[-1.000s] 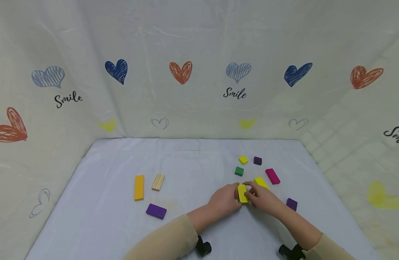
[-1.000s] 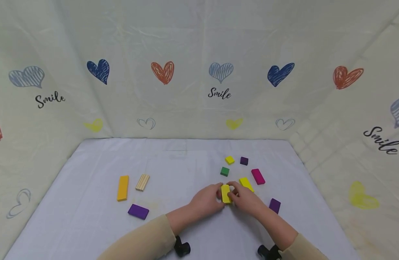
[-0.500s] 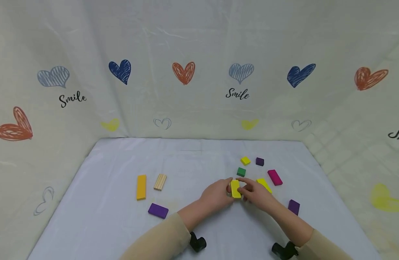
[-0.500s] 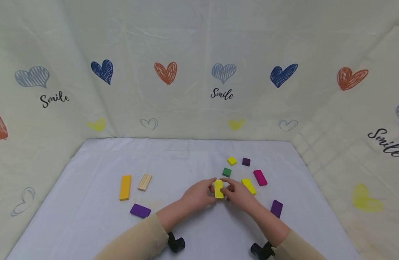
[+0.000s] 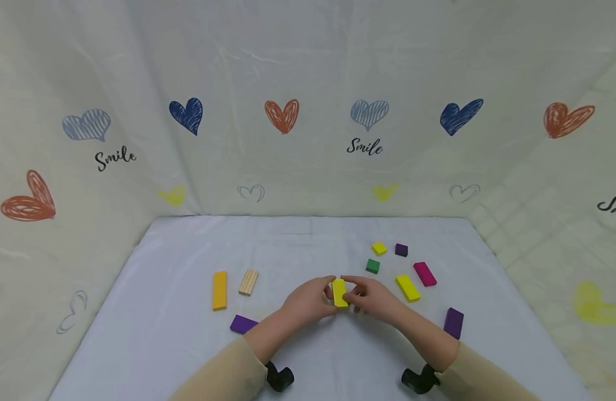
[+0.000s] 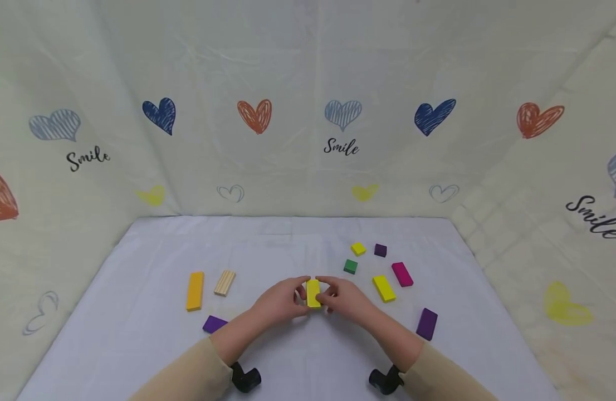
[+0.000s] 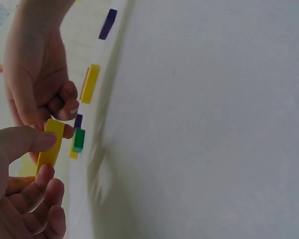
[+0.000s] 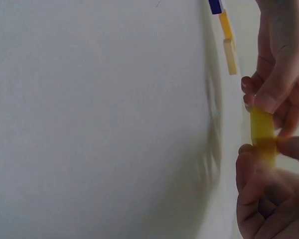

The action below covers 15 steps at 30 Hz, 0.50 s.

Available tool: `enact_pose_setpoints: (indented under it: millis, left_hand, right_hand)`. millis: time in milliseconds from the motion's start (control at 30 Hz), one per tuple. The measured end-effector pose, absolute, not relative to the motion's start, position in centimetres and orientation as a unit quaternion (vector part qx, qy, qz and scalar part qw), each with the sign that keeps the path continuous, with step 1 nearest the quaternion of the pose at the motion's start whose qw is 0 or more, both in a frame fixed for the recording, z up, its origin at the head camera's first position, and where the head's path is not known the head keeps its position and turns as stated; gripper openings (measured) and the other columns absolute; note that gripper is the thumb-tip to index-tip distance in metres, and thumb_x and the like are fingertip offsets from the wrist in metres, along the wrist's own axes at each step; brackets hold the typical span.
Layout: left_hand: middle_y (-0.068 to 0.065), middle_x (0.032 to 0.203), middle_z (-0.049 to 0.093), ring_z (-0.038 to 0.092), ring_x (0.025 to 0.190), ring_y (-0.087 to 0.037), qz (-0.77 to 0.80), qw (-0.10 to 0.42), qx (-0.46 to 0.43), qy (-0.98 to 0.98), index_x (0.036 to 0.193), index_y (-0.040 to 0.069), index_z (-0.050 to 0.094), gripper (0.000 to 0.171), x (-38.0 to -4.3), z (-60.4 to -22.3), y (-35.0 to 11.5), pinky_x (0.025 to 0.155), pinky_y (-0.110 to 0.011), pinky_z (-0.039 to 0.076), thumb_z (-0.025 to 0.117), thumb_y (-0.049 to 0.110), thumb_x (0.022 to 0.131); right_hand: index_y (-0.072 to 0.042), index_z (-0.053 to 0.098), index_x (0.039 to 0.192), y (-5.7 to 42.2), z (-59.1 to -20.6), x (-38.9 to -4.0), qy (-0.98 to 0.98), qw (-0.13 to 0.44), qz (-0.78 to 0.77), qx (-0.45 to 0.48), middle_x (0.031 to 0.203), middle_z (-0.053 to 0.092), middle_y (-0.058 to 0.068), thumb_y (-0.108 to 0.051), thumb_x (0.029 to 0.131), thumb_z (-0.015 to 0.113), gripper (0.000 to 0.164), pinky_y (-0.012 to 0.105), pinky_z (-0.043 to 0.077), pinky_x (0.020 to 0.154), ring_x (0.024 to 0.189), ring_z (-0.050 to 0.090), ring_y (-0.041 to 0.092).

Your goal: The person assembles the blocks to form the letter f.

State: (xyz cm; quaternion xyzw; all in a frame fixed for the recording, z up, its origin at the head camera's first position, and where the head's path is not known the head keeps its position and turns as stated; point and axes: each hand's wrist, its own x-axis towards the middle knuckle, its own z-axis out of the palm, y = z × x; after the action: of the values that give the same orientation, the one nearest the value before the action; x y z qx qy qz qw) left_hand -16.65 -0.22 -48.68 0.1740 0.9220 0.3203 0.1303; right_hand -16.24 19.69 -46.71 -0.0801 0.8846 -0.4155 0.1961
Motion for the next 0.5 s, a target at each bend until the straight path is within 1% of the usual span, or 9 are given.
enact_pose_setpoints:
  millis: [167,300,500]
  left_hand:
    - [0.012,0.085,0.057,0.05,0.067,-0.008,0.325,0.133,0.178,0.919,0.143,0.013,0.052,0.069,-16.0,-49.1,-1.9,0.06,-0.023,0.045,0.081,0.027,0.082]
    - [0.011,0.086,0.058,0.05,0.064,-0.008,0.325,0.14,0.176,0.918,0.144,0.014,0.051,0.07,-15.5,-49.2,-3.1,0.059,-0.023,0.045,0.081,0.026,0.082]
    - [0.011,0.086,0.057,0.05,0.063,-0.008,0.33,0.151,0.17,0.916,0.144,0.014,0.051,0.069,-14.7,-48.9,-4.3,0.058,-0.024,0.045,0.081,0.026,0.083]
  right_hand:
    - [-0.013,0.054,0.143,18.6,-46.8,-16.1,0.879,0.22,-0.411,-0.097,0.087,0.067,0.002,-0.027,0.092,0.071,0.055,0.027,0.052,0.066,0.073,0.061,0.021]
    - [-0.012,0.052,0.144,17.8,-46.8,-15.9,0.871,0.238,-0.414,-0.115,0.088,0.067,0.003,-0.026,0.092,0.072,0.058,0.027,0.053,0.068,0.073,0.061,0.02]
    - [-0.012,0.05,0.146,17.0,-47.2,-15.6,0.864,0.254,-0.414,-0.133,0.088,0.067,0.001,-0.024,0.091,0.072,0.06,0.027,0.053,0.068,0.073,0.062,0.019]
